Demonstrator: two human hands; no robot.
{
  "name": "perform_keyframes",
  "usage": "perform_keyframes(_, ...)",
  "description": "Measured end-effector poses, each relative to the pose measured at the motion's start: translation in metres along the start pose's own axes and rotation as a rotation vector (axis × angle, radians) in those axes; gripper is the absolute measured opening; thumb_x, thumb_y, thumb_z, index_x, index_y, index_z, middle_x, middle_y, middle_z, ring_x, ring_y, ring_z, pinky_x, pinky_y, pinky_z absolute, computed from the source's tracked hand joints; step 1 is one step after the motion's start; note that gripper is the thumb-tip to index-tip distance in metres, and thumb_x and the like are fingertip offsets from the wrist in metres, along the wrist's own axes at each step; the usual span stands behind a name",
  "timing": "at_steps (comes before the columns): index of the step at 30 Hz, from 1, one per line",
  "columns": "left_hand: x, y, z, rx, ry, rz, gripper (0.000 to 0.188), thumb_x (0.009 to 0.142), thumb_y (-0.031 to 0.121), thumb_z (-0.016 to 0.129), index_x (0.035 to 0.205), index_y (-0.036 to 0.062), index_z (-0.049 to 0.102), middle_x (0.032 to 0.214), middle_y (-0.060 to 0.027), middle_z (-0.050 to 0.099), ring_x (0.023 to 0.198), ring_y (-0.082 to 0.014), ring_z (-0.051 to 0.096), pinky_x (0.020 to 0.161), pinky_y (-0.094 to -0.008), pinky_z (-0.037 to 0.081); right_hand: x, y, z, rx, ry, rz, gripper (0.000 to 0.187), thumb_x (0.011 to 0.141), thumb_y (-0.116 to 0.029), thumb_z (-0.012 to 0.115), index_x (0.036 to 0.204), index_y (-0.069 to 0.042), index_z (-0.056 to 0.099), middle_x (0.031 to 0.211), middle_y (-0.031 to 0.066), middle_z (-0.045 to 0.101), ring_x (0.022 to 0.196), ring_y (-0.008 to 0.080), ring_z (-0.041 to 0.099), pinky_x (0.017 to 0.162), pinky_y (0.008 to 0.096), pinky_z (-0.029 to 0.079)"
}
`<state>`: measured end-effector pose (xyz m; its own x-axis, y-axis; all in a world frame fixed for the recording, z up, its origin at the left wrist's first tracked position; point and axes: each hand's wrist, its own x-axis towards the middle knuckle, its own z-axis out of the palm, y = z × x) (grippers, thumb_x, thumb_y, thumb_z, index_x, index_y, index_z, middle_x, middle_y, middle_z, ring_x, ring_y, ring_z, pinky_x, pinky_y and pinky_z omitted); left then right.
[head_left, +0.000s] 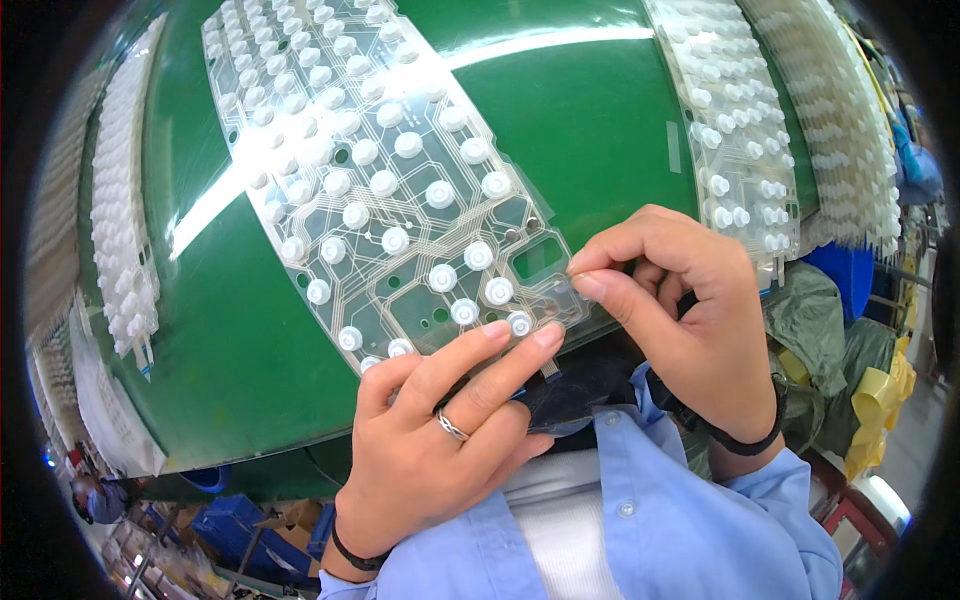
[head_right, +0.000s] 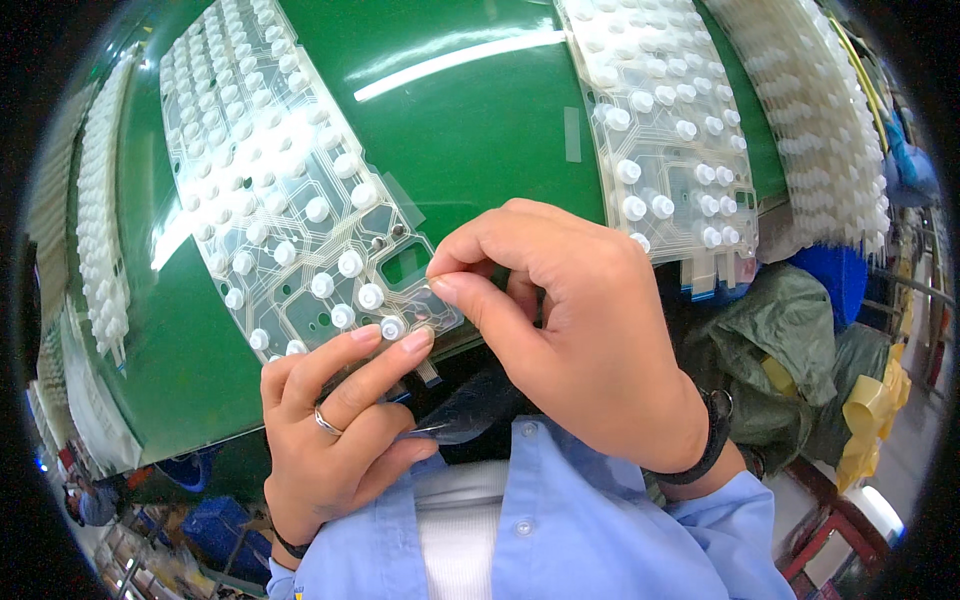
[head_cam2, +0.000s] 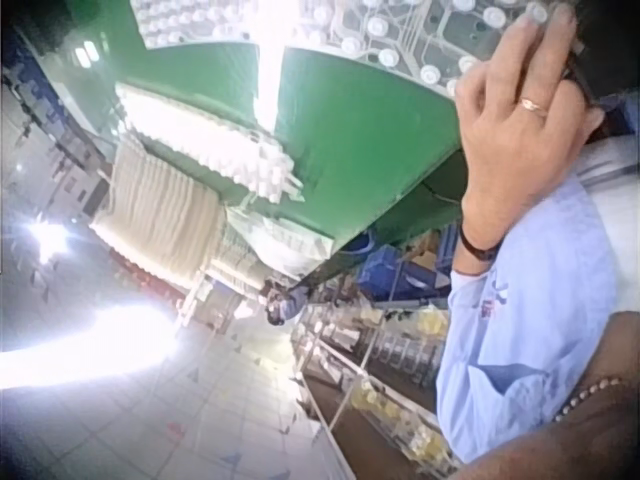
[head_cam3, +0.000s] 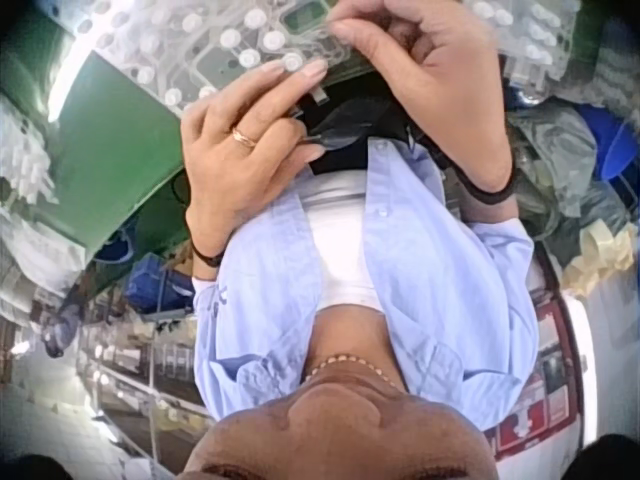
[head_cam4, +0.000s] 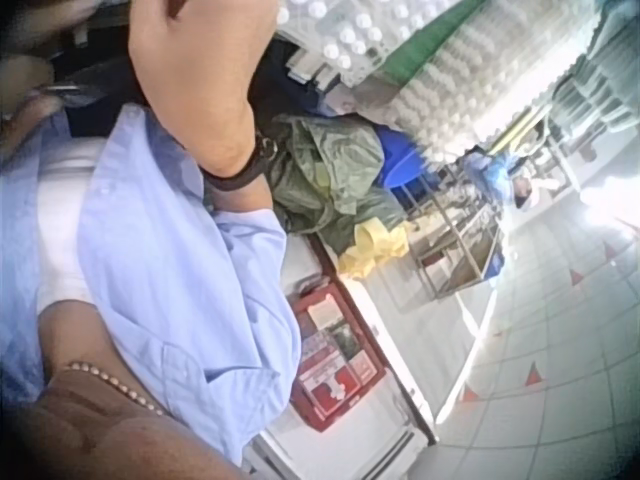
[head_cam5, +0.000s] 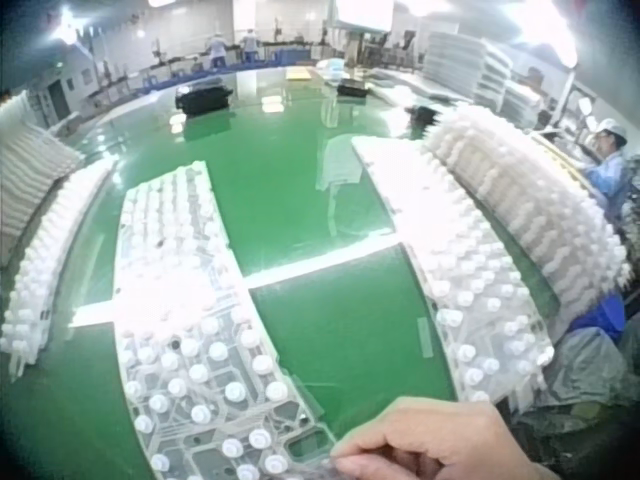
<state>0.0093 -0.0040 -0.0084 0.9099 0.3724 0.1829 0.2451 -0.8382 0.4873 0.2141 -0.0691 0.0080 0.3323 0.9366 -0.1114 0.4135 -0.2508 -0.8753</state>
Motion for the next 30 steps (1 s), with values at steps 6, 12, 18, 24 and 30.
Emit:
perform_keyframes(6,-0.001,0.001,0.001,0.013,-0.009,-0.013,0.031,0.081,0.040,0.066,0.069,0.0148,0.053,0.125,-0.0015,0.064,0.114,-0.0221,0.055,0.083,-0.0342,0.036,-0.002,0.002,-0.005,0.010,-0.045,-0.038,0.013,0.078,0.005,0.068,0.091,0.000,0.069,0.081,0.0031,0.063,0.057,0.0027,0.047,0.049,0.0182,0.033)
perform_keyframes(12,-0.003,-0.001,0.001,0.010,0.009,0.000,0.030,0.082,0.039,0.066,0.069,0.0152,0.054,0.124,-0.0012,0.065,0.114,-0.0220,0.055,0.083,-0.0343,0.036,-0.006,0.005,-0.002,-0.144,-0.001,-0.224,0.022,0.074,0.005,0.069,0.094,-0.004,0.068,0.080,0.0060,0.063,0.058,0.0169,0.052,0.053,0.0272,0.042)
perform_keyframes(18,-0.004,0.000,0.001,0.003,0.015,-0.001,0.030,0.081,0.038,0.067,0.069,0.0145,0.054,0.123,-0.0011,0.065,0.113,-0.0223,0.056,0.083,-0.0341,0.036,0.000,0.012,-0.006,-0.491,0.060,-0.522,0.025,0.071,-0.006,0.075,0.095,-0.008,0.069,0.079,0.0023,0.057,0.072,0.0226,0.051,0.069,0.0342,0.040)
perform_keyframes(24,0.002,0.002,0.003,-0.005,0.042,0.014,0.028,0.076,0.034,0.071,0.068,0.0137,0.053,0.124,0.0006,0.065,0.113,-0.0209,0.056,0.083,-0.0331,0.038,0.006,0.018,0.000,-0.423,0.156,-0.395,0.051,0.071,-0.022,0.080,0.116,-0.007,0.060,0.074,0.0020,0.050,0.069,0.0197,0.048,0.067,0.0327,0.035)
perform_keyframes(30,-0.004,-0.001,0.003,-0.014,0.103,-0.017,0.026,0.074,0.030,0.074,0.071,0.0128,0.055,0.128,0.0034,0.061,0.116,-0.0187,0.055,0.083,-0.0355,0.041,0.014,0.018,0.018,-0.443,0.251,-0.428,0.029,0.078,-0.017,0.071,0.105,-0.009,0.064,0.072,0.0033,0.050,0.070,0.0228,0.049,0.066,0.0361,0.034)
